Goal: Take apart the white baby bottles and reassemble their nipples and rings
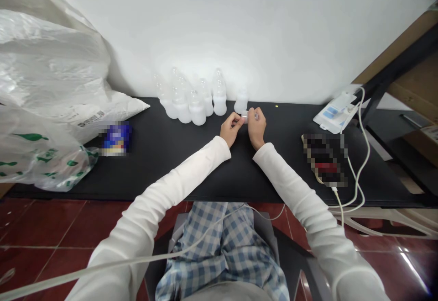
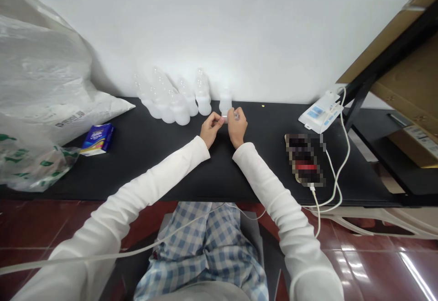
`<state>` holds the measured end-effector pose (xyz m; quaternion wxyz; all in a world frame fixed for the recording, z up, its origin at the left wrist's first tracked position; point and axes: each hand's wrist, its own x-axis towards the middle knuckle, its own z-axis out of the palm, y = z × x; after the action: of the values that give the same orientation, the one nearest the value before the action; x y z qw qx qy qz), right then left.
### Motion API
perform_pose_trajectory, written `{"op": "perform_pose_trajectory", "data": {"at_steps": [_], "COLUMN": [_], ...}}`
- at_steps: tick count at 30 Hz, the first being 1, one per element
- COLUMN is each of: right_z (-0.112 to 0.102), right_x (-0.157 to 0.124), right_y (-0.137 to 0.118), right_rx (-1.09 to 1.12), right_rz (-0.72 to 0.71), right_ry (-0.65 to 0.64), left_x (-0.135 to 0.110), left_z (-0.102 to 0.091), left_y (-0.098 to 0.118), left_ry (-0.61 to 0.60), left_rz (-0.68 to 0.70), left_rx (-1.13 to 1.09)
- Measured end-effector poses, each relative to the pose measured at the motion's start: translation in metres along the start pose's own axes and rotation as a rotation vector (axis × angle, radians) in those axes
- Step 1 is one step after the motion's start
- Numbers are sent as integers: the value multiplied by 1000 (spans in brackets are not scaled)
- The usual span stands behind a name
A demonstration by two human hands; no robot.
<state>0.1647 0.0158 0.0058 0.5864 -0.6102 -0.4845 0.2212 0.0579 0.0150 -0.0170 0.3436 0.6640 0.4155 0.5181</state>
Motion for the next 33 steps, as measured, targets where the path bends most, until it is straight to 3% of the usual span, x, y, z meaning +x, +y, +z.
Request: {"op": "perform_pose_trajectory", "data": {"at_steps": [5,9,12,16,19,24,33], "right_z": [-5,-7,-11,-20,-27,-37,-48], "right_x": [-6,-5,1,12,19,24,19], "right_y": [2,5,8,10,9,6,-2], "right_rx": [-95,-206,-324,-486,-558,-528,-468], "right_rz": [-116,-317,-500,-759,-869,-914,-953], "right_ry": [36,20,-53,-200,-329,-507,-666], "left_x": [-3,-3,2,10,16,22,24], "left_z": [3,0,-7,-17,-22,-26,-30], "left_y": [10,24,31,34,33,32,32], "left_ry": [34,86,71,37,27,27,84], "left_rz": [-177,-354,-479,-604,-649,-678,-725], "left_rx": [-357,-694,-816,-856,-856,-803,-698]}}
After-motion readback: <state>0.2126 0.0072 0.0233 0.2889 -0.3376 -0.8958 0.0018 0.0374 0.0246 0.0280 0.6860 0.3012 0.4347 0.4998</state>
